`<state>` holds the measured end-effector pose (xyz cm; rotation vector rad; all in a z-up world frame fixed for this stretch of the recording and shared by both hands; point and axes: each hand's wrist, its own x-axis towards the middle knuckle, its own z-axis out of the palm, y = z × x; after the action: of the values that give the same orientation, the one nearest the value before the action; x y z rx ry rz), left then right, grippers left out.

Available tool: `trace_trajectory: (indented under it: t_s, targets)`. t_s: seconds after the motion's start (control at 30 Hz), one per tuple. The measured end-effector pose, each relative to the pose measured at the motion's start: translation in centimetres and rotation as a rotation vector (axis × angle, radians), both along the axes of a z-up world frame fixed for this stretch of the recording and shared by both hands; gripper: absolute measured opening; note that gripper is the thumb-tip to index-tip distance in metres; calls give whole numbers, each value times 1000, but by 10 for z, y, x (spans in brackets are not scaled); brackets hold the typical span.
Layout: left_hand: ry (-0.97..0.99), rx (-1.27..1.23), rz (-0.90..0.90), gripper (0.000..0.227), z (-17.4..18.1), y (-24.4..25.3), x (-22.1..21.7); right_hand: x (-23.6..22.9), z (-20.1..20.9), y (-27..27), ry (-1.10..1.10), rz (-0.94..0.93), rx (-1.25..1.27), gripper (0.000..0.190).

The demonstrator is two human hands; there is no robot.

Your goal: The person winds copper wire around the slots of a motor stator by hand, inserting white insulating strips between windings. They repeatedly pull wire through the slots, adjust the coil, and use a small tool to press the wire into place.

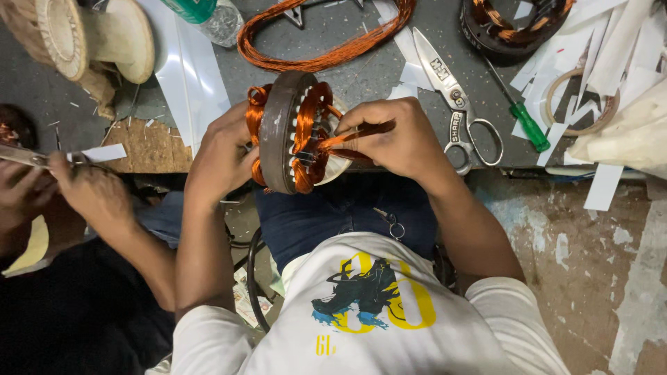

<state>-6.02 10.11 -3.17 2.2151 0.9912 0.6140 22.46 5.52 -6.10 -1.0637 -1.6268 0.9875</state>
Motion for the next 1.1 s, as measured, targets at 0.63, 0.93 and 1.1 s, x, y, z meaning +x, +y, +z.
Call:
trace_trajectory:
  t_s: [0.63,0.93,1.1]
  targets:
    - [-80,12,107,24,-16,3,-3,-23,15,-17,-266,-111,101,18]
    - [17,132,-15,24,-5,0,0,-20,14,-14,-258,-75,173,24]
    - [-36,181,-19,23,0,-2,3,-22,11,-10,-209,-58,68,22]
